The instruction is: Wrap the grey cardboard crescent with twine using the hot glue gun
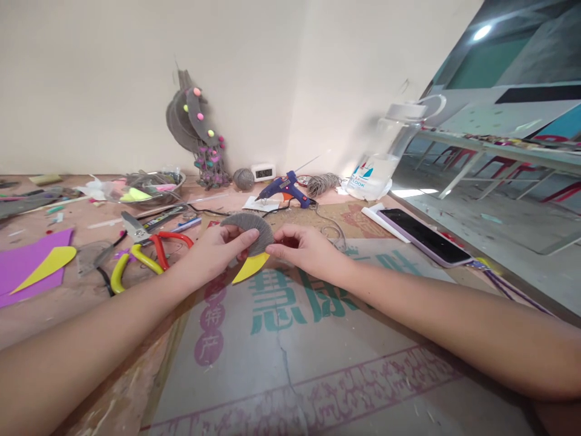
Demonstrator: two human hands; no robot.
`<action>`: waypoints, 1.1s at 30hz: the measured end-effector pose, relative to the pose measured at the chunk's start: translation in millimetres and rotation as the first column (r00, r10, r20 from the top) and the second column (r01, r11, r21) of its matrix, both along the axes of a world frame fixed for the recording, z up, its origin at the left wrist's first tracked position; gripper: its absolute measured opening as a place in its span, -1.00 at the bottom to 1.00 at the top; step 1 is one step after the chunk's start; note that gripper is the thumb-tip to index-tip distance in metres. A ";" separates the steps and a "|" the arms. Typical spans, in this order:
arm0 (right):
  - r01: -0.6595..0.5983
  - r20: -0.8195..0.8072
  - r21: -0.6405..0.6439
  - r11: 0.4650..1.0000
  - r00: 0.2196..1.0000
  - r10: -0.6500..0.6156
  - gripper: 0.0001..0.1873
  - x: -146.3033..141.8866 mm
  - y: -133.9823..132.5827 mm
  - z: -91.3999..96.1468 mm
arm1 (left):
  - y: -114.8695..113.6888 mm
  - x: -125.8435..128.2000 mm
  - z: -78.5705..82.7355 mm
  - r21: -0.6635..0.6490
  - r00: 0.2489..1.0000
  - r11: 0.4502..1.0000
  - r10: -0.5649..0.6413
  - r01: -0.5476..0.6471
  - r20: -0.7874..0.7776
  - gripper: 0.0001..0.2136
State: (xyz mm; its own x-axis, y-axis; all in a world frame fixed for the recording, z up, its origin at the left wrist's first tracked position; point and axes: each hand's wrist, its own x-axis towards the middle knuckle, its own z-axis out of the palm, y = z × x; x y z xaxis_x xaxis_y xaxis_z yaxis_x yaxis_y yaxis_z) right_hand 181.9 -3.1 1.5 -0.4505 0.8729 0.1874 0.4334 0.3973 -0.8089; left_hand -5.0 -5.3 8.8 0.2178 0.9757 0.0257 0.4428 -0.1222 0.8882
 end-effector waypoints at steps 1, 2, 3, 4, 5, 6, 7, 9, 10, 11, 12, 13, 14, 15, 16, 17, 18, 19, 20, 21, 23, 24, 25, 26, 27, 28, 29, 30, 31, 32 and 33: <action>0.003 -0.008 -0.010 1.000 1.000 -0.003 -0.77 0.0 0.2 0.1 | 0.2 -0.1 0.0 0.010 1.000 1.000 -0.005 0.005 -0.012 -0.67; 0.006 -0.019 -0.021 1.000 1.000 -0.006 -0.77 0.0 0.3 0.2 | 0.5 -0.2 0.1 0.022 1.000 1.000 -0.013 0.013 -0.025 -0.67; 0.006 -0.031 -0.035 0.999 0.999 -0.007 -0.77 0.0 0.4 0.3 | 0.7 -0.3 0.1 0.033 0.999 0.999 -0.023 0.024 -0.036 -0.68; 0.005 -0.042 -0.049 0.999 0.999 -0.007 -0.76 0.2 0.4 0.3 | 0.7 -0.2 0.3 0.041 0.998 0.999 -0.034 0.036 -0.044 -0.69; 0.002 -0.049 -0.061 0.998 0.999 -0.005 -0.76 0.4 0.3 0.3 | 0.7 0.0 0.6 0.044 0.998 0.998 -0.044 0.046 -0.048 -0.70; 0.000 -0.047 -0.067 0.998 0.999 -0.003 -0.75 0.8 0.3 0.3 | 0.5 0.2 0.9 0.039 0.997 0.998 -0.052 0.054 -0.049 -0.70; -0.001 -0.038 -0.068 0.998 0.999 -0.002 -0.73 1.4 0.2 0.4 | 0.3 0.4 1.1 0.029 0.997 0.998 -0.057 0.058 -0.047 -0.71; 0.008 -0.029 -0.047 0.999 1.000 -0.009 -0.68 3.1 0.2 0.9 | 0.1 0.6 0.8 0.001 0.998 0.999 -0.054 0.054 -0.032 -0.70; 0.023 -0.035 -0.031 0.999 0.999 -0.024 -0.65 3.9 0.3 1.3 | 0.1 0.6 0.3 -0.003 0.999 0.999 -0.049 0.049 -0.020 -0.70; 0.043 -0.049 -0.018 0.999 0.998 -0.043 -0.62 4.7 0.3 1.8 | 0.2 0.4 -0.3 -0.008 0.999 0.999 -0.050 0.050 -0.003 -0.70; 0.066 -0.072 -0.008 0.998 0.995 -0.067 -0.62 5.3 0.3 2.4 | 0.3 0.2 -1.1 -0.009 0.999 0.999 -0.049 0.049 0.012 -0.70; 0.090 -0.096 -0.001 0.996 0.991 -0.090 -0.63 5.7 0.2 2.9 | 0.5 -0.1 -1.8 -0.011 0.998 0.998 -0.054 0.054 0.018 -0.69; 0.113 -0.112 0.005 0.994 0.987 -0.112 -0.63 5.6 0.2 3.2 | 0.7 -0.4 -2.3 -0.005 0.998 0.998 -0.058 0.058 0.015 -0.69; 0.132 -0.116 0.015 0.991 0.985 -0.130 -0.64 5.2 0.2 3.4 | 0.9 -0.7 -2.7 0.006 0.998 0.998 -0.058 0.057 0.008 -0.69; 0.144 -0.109 0.032 0.989 0.984 -0.140 -0.63 4.5 0.2 3.3 | 1.1 -0.9 -2.9 0.019 0.998 0.998 -0.055 0.055 -0.002 -0.69; 0.144 -0.093 0.057 0.988 0.986 -0.138 -0.63 3.6 0.2 2.9 | 1.4 -1.1 -2.9 0.029 0.999 0.998 -0.050 0.051 -0.012 -0.69; 0.130 -0.069 0.086 0.988 0.990 -0.124 -0.65 2.5 0.3 2.2 | 1.6 -1.1 -2.9 0.034 0.999 0.998 -0.044 0.044 -0.019 -0.68; 0.106 -0.040 0.114 0.988 0.994 -0.102 -0.67 1.5 0.4 1.4 | 1.9 -1.1 -2.9 0.033 0.999 0.999 -0.038 0.039 -0.024 -0.68; 0.077 -0.010 0.136 0.988 0.997 -0.076 -0.70 0.6 0.6 0.5 | 2.2 -1.1 -2.9 0.030 0.999 0.999 -0.035 0.036 -0.027 -0.68; 0.054 0.016 0.150 0.987 0.998 -0.057 -0.72 0.0 0.7 -0.4 | 2.5 -1.0 -3.0 0.028 0.999 0.999 -0.036 0.037 -0.031 -0.68; 0.034 0.051 0.153 0.988 0.998 -0.043 -0.73 -0.3 1.2 -2.2 | 2.7 -0.8 -3.2 0.026 0.999 0.999 -0.041 0.042 -0.036 -0.67; 0.033 0.059 0.148 0.988 0.997 -0.043 -0.73 -0.1 1.5 -2.9 | 2.6 -0.8 -3.3 0.027 0.998 0.999 -0.041 0.042 -0.039 -0.68; 0.033 0.060 0.144 0.989 0.997 -0.042 -0.74 0.4 1.7 -3.5 | 2.3 -0.7 -3.3 0.027 0.998 0.999 -0.041 0.042 -0.043 -0.68; 0.028 0.061 0.143 0.989 0.997 -0.037 -0.76 0.9 1.9 -3.8 | 1.9 -0.6 -3.1 0.027 0.998 0.999 -0.040 0.041 -0.045 -0.69; 0.021 0.062 0.147 0.989 0.998 -0.030 -0.77 1.3 2.0 -3.9 | 1.5 -0.5 -2.8 0.027 0.998 0.999 -0.038 0.040 -0.049 -0.70; 0.014 0.062 0.152 0.988 0.998 -0.023 -0.79 1.7 2.0 -3.8 | 0.9 -0.4 -2.4 0.027 0.998 0.999 -0.037 0.038 -0.053 -0.70; 0.012 0.061 0.157 0.988 0.998 -0.022 -0.79 1.9 1.9 -3.5 | 0.4 -0.2 -1.7 0.027 0.998 0.999 -0.038 0.039 -0.057 -0.71; 0.011 0.060 0.157 0.987 0.998 -0.021 -0.80 1.9 1.7 -2.9 | 0.0 -0.1 -1.0 0.027 0.997 0.999 -0.041 0.042 -0.061 -0.71; 0.011 0.057 0.153 0.988 0.998 -0.020 -0.79 1.8 1.4 -2.2 | -0.4 0.1 -0.2 0.027 0.997 0.999 -0.044 0.045 -0.065 -0.71; 0.010 0.052 0.146 0.989 0.998 -0.018 -0.79 1.6 1.1 -1.4 | -0.6 0.3 0.5 0.027 0.996 0.998 -0.047 0.049 -0.070 -0.71; 0.010 0.046 0.135 0.991 0.999 -0.016 -0.79 1.3 0.8 -0.6 | -0.7 0.5 1.0 0.030 0.996 0.998 -0.051 0.053 -0.074 -0.70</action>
